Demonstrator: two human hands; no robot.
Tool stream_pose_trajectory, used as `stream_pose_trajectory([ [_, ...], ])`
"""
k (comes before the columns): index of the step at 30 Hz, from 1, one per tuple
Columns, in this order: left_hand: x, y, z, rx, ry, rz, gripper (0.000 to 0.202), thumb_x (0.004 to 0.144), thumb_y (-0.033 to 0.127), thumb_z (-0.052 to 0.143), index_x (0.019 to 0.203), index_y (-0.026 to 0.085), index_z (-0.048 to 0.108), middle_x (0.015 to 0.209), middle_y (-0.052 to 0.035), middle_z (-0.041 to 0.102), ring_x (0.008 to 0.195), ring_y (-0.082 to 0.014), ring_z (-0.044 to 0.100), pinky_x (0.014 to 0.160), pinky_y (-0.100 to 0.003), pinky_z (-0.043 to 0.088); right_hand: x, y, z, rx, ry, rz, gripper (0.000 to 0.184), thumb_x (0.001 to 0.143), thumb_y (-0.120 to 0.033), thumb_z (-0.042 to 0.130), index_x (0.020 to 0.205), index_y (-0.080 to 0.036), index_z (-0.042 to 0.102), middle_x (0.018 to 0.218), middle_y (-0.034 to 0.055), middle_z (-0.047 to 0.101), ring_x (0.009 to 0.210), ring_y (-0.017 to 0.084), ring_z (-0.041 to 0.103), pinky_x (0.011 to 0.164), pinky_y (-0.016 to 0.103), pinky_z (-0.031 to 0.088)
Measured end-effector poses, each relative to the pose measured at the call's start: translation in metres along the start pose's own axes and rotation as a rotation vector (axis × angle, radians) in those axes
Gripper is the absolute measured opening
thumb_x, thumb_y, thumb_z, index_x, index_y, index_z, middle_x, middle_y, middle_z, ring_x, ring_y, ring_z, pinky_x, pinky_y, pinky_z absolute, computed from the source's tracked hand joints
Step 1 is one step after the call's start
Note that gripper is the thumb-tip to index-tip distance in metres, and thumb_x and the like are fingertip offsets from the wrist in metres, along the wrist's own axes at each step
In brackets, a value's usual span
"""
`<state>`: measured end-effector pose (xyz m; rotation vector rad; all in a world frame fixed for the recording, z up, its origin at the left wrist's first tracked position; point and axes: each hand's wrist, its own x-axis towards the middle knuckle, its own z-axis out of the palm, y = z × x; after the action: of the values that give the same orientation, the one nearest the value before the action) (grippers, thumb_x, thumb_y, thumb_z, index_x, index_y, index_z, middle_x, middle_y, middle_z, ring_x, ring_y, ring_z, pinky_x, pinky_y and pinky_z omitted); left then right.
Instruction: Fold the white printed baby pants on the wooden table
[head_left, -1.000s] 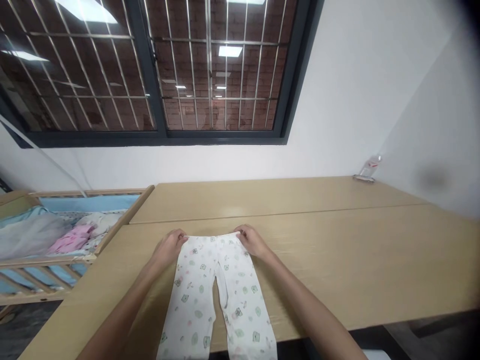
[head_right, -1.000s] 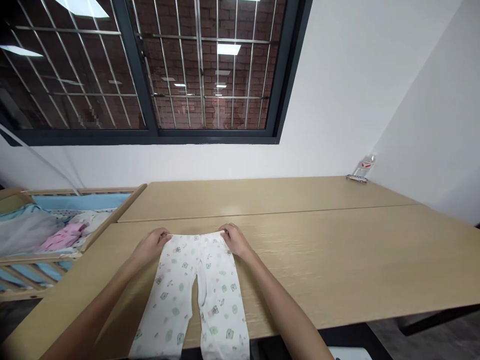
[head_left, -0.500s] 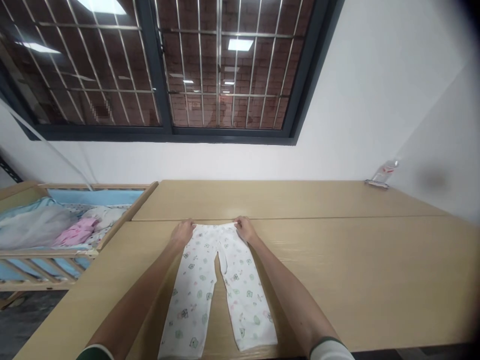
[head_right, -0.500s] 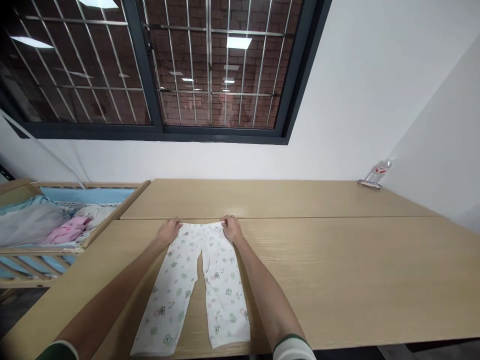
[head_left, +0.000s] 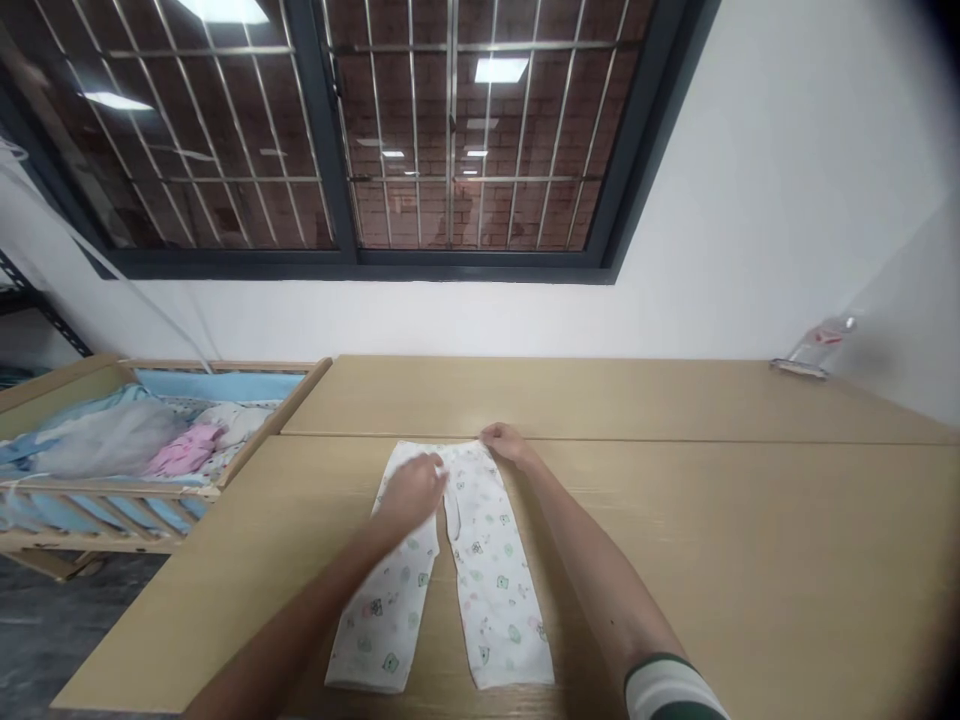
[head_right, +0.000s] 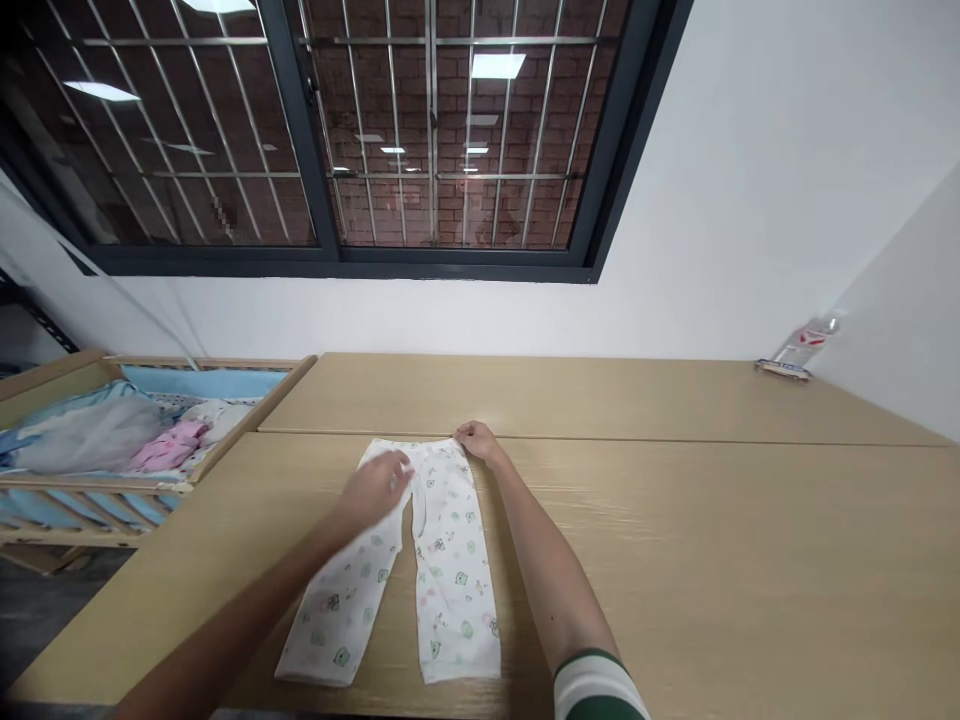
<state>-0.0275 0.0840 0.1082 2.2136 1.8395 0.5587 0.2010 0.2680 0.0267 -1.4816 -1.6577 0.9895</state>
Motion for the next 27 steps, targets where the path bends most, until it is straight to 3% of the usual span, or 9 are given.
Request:
stream_pose_trajectory([
  [2,-0.049,0.040,0.018,-0.078,-0.127,0.136,0.027,0.099,0.037,0.045,0.094,0.022,0.067,0.090,-0.0034,0.071,0.084,-0.0195,0.065,0.080,-0.032,0.049,0.004,-0.002,-0.004,0.007,-0.077,0.006,0.013,0.074,-0.025,0.073,0.082,-0.015,0.071,0.087,0.0068,0.076,0.083,0.019,0.069,0.075,0.025,0.051],
  [4,-0.092,0.075,0.043,-0.112,-0.239,0.195,0.030,0.097,0.044,0.048,0.093,0.021,0.067,0.092,-0.0057,0.072,0.089,-0.0241,0.067,0.083,-0.037,0.050,0.008,-0.003,-0.006,0.006,-0.137,0.014,0.013,0.072,-0.026,0.075,0.077,-0.015,0.072,0.081,0.0056,0.076,0.079,0.019,0.068,0.073,0.025,0.050],
  [6,-0.119,0.100,0.066,-0.104,-0.396,0.142,0.031,0.091,0.047,0.057,0.099,0.019,0.069,0.098,-0.0098,0.074,0.097,-0.0310,0.068,0.086,-0.043,0.052,0.011,-0.003,-0.007,0.004,-0.170,0.022,0.014,0.070,-0.027,0.077,0.076,-0.014,0.072,0.077,0.0051,0.075,0.076,0.018,0.067,0.070,0.025,0.049],
  [8,-0.129,0.113,0.082,-0.099,-0.492,0.079,0.040,0.087,0.048,0.060,0.111,0.016,0.069,0.108,-0.0142,0.073,0.104,-0.0362,0.067,0.089,-0.048,0.052,0.013,-0.002,-0.007,0.007,-0.192,0.025,0.015,0.070,-0.027,0.078,0.076,-0.014,0.072,0.077,0.0052,0.075,0.075,0.018,0.066,0.070,0.025,0.049],
  [12,-0.122,0.118,0.092,-0.121,-0.552,0.027,0.054,0.086,0.052,0.059,0.120,0.012,0.068,0.115,-0.0182,0.072,0.109,-0.0395,0.066,0.094,-0.051,0.051,0.014,-0.001,-0.009,0.023,-0.238,0.033,0.017,0.070,-0.028,0.079,0.078,-0.014,0.073,0.081,0.0059,0.075,0.078,0.018,0.066,0.071,0.025,0.049],
  [18,-0.117,0.119,0.090,-0.108,-0.556,0.049,0.051,0.083,0.047,0.059,0.118,0.011,0.067,0.115,-0.0184,0.071,0.108,-0.0391,0.065,0.094,-0.052,0.051,0.013,-0.004,-0.013,0.026,-0.263,0.031,0.016,0.067,-0.027,0.081,0.074,-0.015,0.073,0.077,0.0052,0.075,0.076,0.018,0.066,0.071,0.026,0.048],
  [23,-0.125,0.118,0.088,-0.100,-0.504,0.138,0.042,0.089,0.032,0.045,0.120,0.013,0.066,0.118,-0.0178,0.070,0.109,-0.0363,0.064,0.095,-0.052,0.048,0.004,-0.004,-0.004,0.028,-0.182,0.019,0.013,0.070,-0.025,0.077,0.075,-0.015,0.070,0.075,0.0045,0.073,0.073,0.017,0.065,0.069,0.025,0.048],
  [27,-0.130,0.112,0.078,-0.131,-0.439,0.134,0.030,0.089,0.030,0.045,0.102,0.017,0.070,0.106,-0.0140,0.073,0.100,-0.0307,0.066,0.087,-0.042,0.048,-0.007,-0.006,0.004,-0.005,-0.088,0.015,0.010,0.072,-0.023,0.072,0.075,-0.017,0.065,0.073,0.0025,0.070,0.069,0.015,0.062,0.063,0.023,0.046],
])
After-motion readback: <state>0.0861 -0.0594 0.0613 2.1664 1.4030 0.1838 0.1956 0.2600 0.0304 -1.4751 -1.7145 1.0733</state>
